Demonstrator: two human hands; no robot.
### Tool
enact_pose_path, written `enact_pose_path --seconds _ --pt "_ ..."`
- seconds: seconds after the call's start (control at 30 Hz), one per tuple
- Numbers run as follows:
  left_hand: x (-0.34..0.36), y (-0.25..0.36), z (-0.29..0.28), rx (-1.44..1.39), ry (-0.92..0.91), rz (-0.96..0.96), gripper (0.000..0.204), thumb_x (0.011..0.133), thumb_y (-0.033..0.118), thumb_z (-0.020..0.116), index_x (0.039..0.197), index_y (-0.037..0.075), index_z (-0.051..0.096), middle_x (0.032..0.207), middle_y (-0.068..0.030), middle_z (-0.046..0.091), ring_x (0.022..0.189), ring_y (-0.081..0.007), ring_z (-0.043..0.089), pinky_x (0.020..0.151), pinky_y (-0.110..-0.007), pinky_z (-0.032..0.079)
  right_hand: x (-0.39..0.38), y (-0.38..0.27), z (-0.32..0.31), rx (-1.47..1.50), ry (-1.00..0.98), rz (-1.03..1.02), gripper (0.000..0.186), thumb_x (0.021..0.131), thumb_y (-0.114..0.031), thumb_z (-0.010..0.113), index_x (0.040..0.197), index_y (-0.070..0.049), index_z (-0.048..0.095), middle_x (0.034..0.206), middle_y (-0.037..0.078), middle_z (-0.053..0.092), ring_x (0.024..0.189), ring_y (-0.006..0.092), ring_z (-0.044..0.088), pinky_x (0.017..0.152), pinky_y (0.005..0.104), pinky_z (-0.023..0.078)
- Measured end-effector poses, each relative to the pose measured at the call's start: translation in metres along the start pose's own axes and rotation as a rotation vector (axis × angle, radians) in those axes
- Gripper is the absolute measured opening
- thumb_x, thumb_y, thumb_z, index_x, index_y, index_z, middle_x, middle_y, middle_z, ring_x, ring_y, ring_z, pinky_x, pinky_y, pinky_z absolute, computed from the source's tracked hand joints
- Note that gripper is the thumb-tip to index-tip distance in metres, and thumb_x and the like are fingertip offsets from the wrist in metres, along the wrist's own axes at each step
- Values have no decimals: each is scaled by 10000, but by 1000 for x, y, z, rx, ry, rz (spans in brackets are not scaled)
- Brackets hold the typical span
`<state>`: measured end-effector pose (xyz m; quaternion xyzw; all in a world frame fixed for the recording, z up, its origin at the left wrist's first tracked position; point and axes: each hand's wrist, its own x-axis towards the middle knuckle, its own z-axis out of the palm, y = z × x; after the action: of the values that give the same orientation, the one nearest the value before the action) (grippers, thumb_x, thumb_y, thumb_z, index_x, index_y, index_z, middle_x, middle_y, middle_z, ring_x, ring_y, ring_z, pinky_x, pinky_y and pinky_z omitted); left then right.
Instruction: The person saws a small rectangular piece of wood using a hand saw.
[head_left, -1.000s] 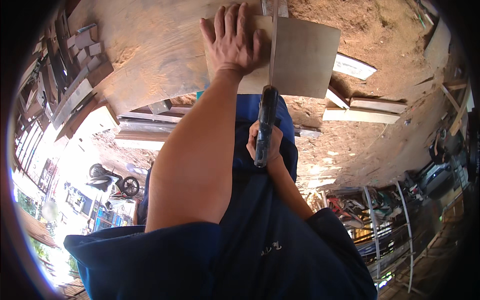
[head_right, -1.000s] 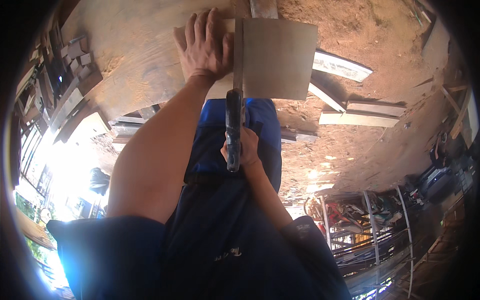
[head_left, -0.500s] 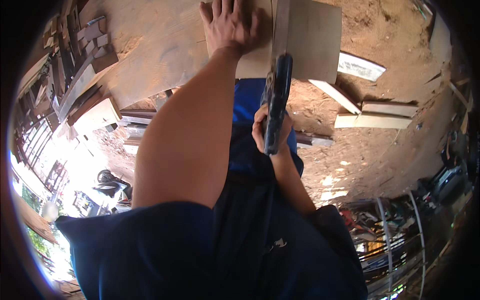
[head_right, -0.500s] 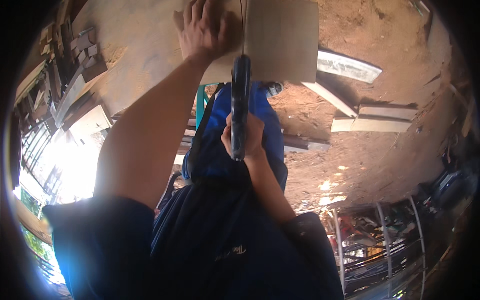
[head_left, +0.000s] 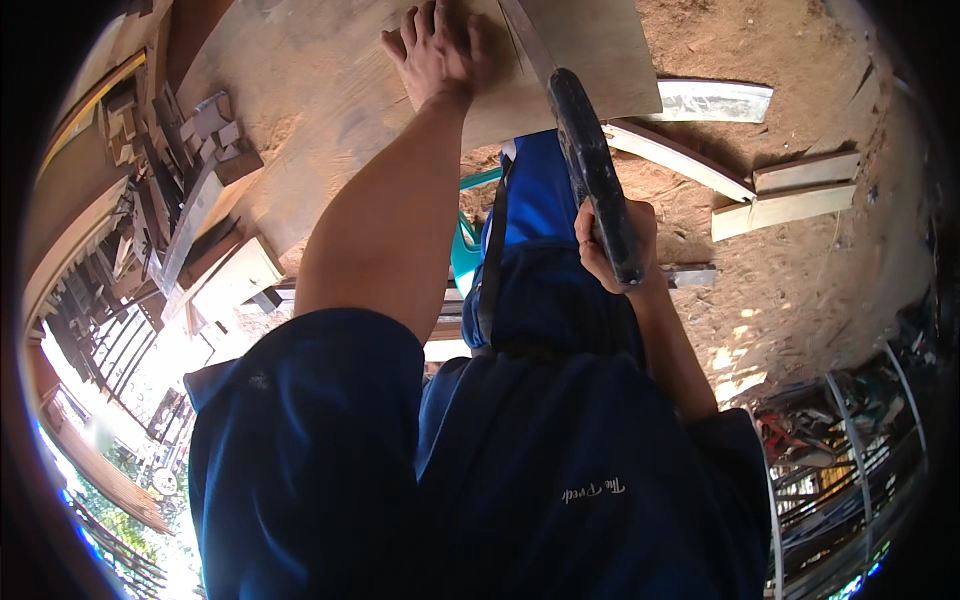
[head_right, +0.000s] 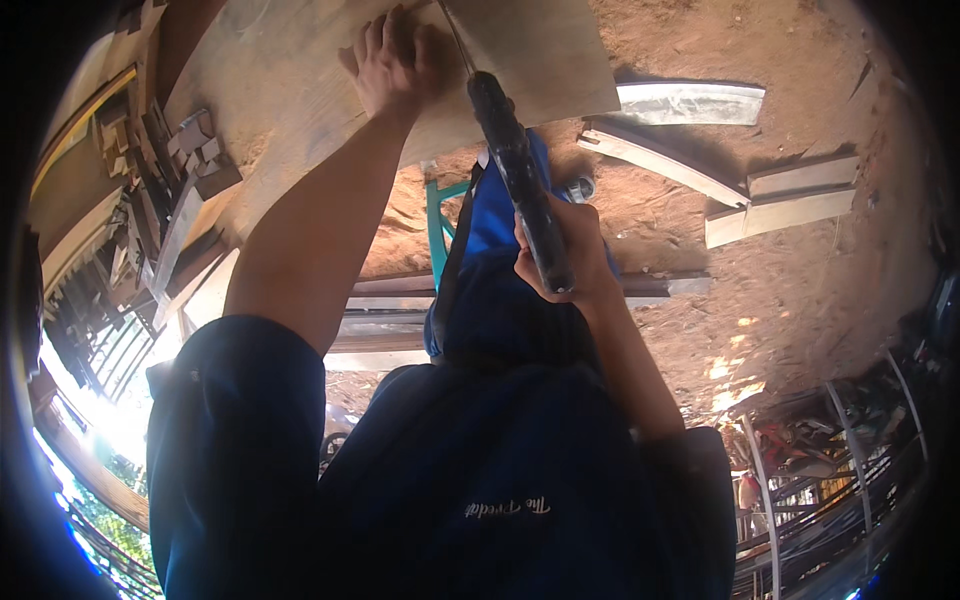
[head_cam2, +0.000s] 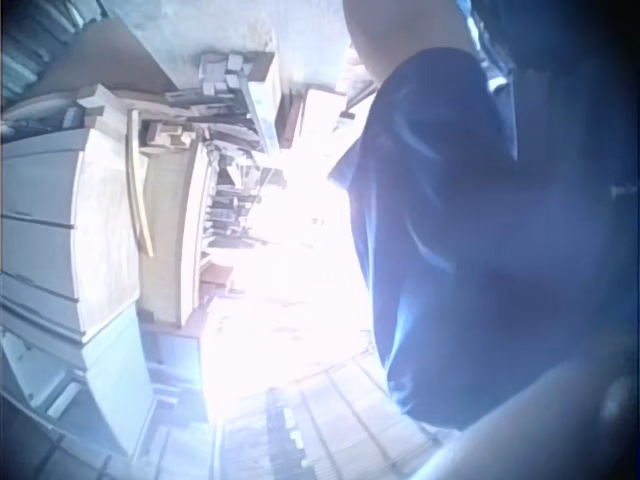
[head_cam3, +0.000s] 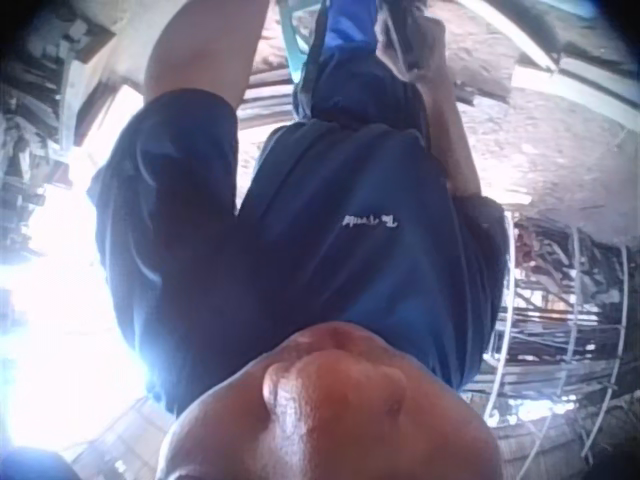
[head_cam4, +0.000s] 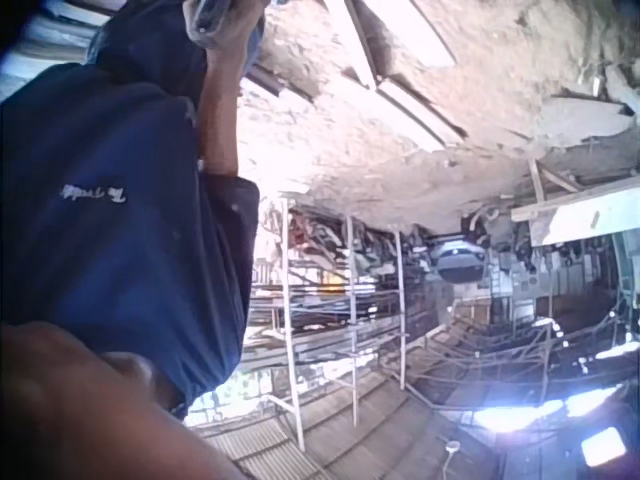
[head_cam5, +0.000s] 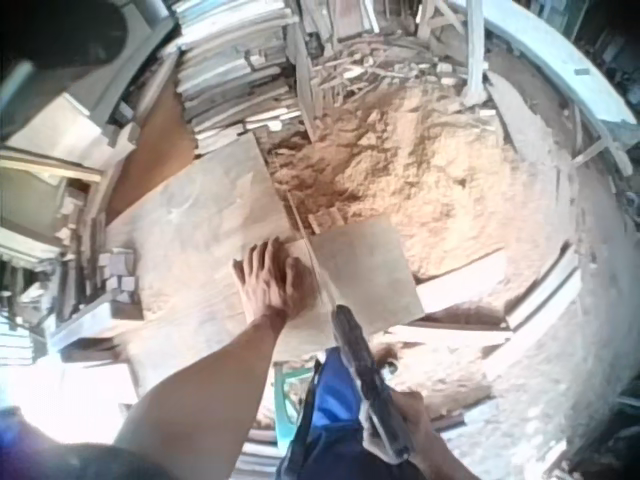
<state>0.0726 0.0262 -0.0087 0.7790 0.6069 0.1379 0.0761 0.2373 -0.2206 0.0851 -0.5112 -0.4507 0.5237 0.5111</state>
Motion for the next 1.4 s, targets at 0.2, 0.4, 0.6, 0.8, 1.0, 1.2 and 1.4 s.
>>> enact_pose_path --seconds 0.2,0.4,0.6,0.8,1.0,1.2,1.4 --pt "2 8 -8 2 13 11 540 969 424 535 1414 118 531 1433 -102 551 1415 -303 410 1213 -591 198 -20 30 15 141 9 0 292 862 -133 778 1006 -4 560 824 67 575 663 123 565 573 238 453" --pt "0 7 -16 -21 23 -11 528 963 422 523 1382 103 543 1396 -140 557 1392 -320 425 1205 -602 210 -21 53 25 235 14 134 215 697 40 698 860 -25 574 739 32 539 588 95 507 516 237 406" --pt "-1 13 -7 -2 5 -50 584 967 442 506 1429 85 521 1439 -159 537 1419 -322 403 1213 -599 201 -21 56 23 61 -20 193 235 625 -3 715 789 -62 558 697 29 525 575 142 504 529 283 407" --pt "-3 7 -12 17 -2 -65 603 981 455 477 1452 81 513 1486 -132 509 1442 -318 378 1223 -587 194 -14 49 35 -65 -62 116 229 631 -43 728 792 -68 567 667 36 548 529 169 537 519 290 447" --pt "-1 9 -10 -14 11 -48 576 975 425 485 1430 74 529 1473 -134 516 1441 -318 381 1223 -582 197 -14 60 31 -147 -113 -19 238 675 33 700 866 -33 574 759 42 563 591 136 530 512 253 417" --pt "-5 2 -11 12 30 -49 577 969 425 494 1419 68 543 1456 -135 535 1435 -311 392 1220 -577 205 -31 52 34 -9 -116 222 275 696 124 682 884 -28 550 810 42 548 634 122 520 516 234 404" --pt "-6 6 -2 -26 54 -47 569 972 420 506 1417 68 543 1447 -127 542 1423 -306 406 1222 -574 204 -53 57 27 -193 -114 -128 257 696 30 715 899 -17 565 803 61 564 612 147 524 537 239 427"
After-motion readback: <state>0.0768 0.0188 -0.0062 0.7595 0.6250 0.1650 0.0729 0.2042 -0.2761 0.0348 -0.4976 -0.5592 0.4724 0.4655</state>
